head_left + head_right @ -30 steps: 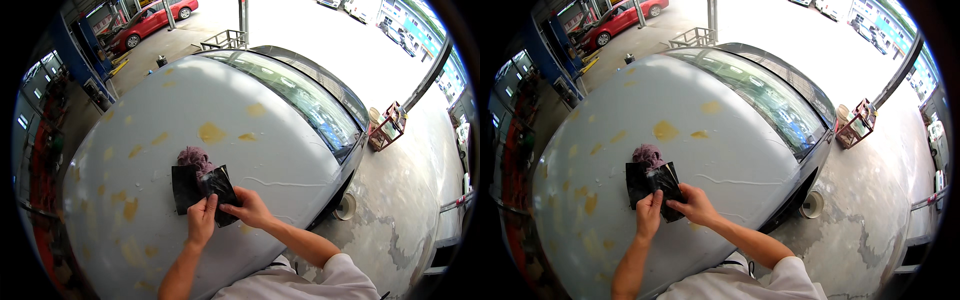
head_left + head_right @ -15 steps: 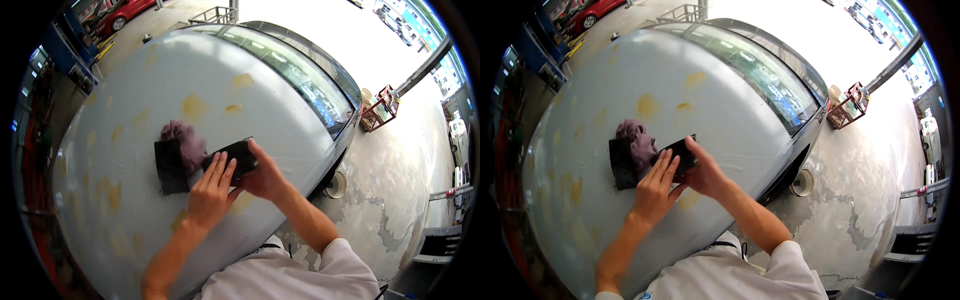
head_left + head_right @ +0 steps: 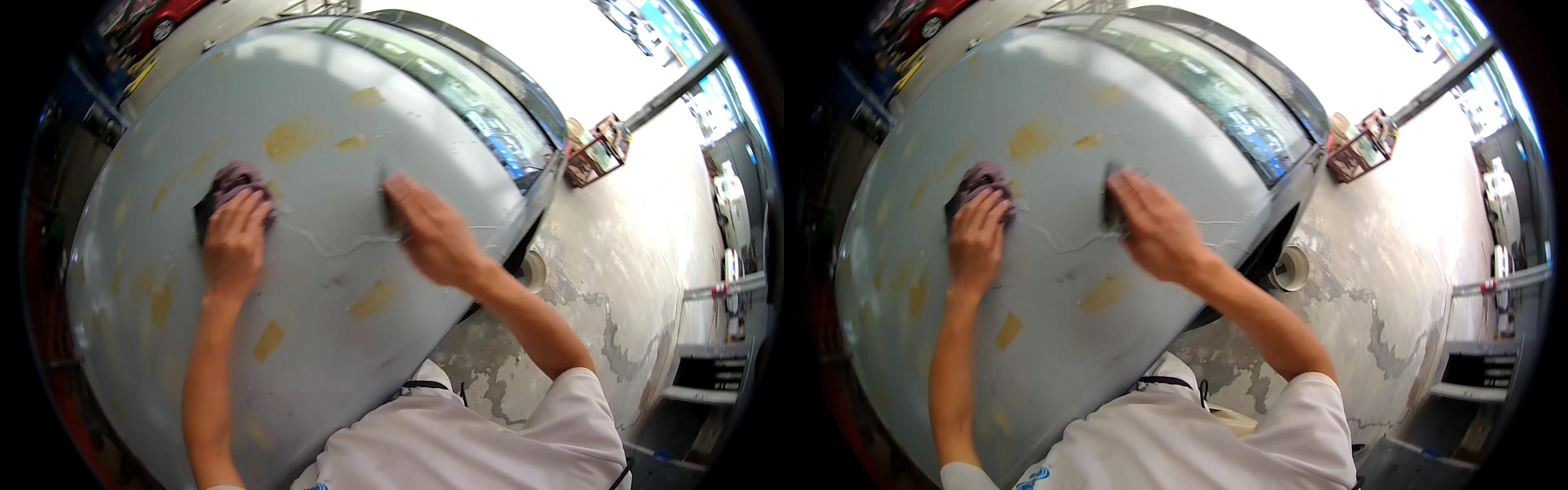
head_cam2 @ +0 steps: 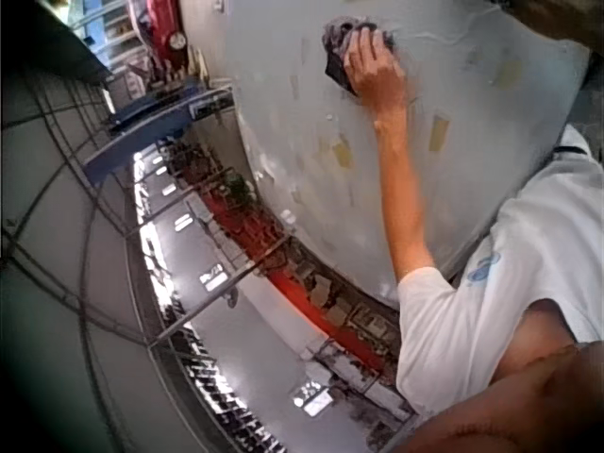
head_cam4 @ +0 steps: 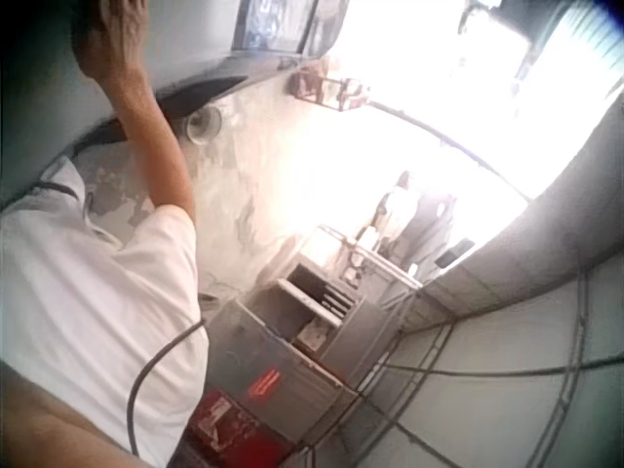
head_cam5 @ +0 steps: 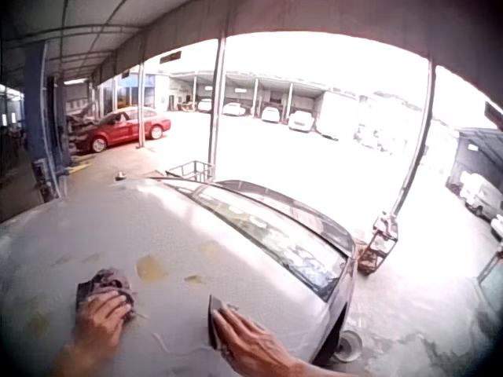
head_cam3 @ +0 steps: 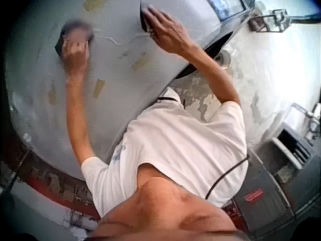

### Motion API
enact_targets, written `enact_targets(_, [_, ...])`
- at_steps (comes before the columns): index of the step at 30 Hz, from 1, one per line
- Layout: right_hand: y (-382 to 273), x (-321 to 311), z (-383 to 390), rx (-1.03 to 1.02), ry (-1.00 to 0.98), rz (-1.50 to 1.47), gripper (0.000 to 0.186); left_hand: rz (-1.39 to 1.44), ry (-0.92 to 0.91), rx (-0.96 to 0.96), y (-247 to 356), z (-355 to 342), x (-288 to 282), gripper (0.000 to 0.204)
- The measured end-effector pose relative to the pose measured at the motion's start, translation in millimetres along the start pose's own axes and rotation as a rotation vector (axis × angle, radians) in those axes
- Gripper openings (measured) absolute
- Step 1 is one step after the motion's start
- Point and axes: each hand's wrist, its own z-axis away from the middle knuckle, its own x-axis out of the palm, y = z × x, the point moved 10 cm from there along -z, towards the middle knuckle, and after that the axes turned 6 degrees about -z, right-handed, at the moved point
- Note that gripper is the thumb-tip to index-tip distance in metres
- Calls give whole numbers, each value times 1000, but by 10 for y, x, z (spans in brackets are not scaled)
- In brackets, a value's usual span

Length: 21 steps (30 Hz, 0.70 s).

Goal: The person sands the roof of a silver car using a sanding block and a cloth. They repeatedly wipe the surface, dip the sanding block into a bucket of water, and continue sanding different sections of the roof.

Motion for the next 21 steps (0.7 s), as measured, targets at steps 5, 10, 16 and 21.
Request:
enact_targets(5, [-288, 622, 200, 51, -184, 112, 100, 25, 57, -98, -492, 206, 99, 32])
enact_targets(10, [-253, 838, -16, 257, 1, -57, 84, 17, 13, -94, -721, 460, 6, 34])
enact_targets(16, [-177, 1030, -12, 286, 249, 18, 88, 50, 55, -114, -769, 463, 60, 47])
enact_targets(21, [-175, 1035, -17, 309, 262, -12, 88, 131, 45, -136, -886, 491, 148, 52])
